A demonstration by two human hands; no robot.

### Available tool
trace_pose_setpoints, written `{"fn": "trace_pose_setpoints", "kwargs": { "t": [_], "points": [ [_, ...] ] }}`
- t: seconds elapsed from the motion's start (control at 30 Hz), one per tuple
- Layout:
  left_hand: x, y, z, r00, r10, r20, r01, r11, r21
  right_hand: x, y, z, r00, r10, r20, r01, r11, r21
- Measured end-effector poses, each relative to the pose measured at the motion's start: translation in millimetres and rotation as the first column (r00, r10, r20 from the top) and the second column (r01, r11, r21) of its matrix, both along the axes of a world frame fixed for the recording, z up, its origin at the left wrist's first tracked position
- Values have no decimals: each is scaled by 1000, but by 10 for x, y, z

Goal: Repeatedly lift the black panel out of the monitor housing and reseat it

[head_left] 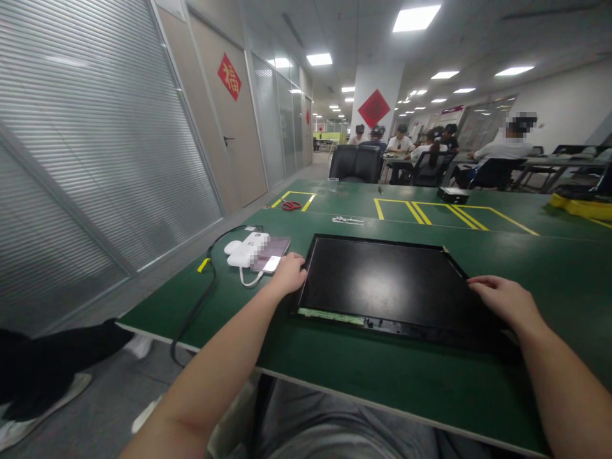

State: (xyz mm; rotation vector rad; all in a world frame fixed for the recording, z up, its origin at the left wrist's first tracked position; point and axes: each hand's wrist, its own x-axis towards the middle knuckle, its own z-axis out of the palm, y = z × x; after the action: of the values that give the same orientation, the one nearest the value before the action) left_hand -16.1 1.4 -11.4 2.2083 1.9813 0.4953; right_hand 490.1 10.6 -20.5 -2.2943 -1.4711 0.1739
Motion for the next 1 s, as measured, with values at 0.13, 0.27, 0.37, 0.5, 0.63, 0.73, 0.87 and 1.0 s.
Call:
{"fn": "trace_pose_setpoints", "kwargs": {
  "t": [0.13,0.27,0.37,0.5,0.63,0.73,0.87,1.0],
  "points": [
    [-18,39,-12,987,-21,159,18,1000,18,-2,-13,4,1000,3,-7,-3,1000,25],
    [-35,16,18,831,62,552,-52,998,-33,-72,-62,75,1000,-11,-24,11,1000,-5],
    [-1,-34,80,524,181,832,-82,983,-162,-132,-101,141,999,-34,-36,32,999,-33],
    [86,-95,208,106,292,951,43,954,-298,-162,-128,192,996,-64,-59,62,998,-29],
    [88,-90,294,-4,341,940,28,940,-341,-158,-123,174,992,-67,-105,71,997,29],
    [9,-27,282,-4,326,945,13,945,-326,-160,-106,137,990,-33,-138,44,996,80],
    [-88,75,209,-19,313,950,48,949,-312,-170,-96,110,989,15,-147,-2,996,86],
    [-72,85,192,-41,313,949,74,948,-310,-177,-108,130,987,21,-156,-10,997,70]
  ]
}}
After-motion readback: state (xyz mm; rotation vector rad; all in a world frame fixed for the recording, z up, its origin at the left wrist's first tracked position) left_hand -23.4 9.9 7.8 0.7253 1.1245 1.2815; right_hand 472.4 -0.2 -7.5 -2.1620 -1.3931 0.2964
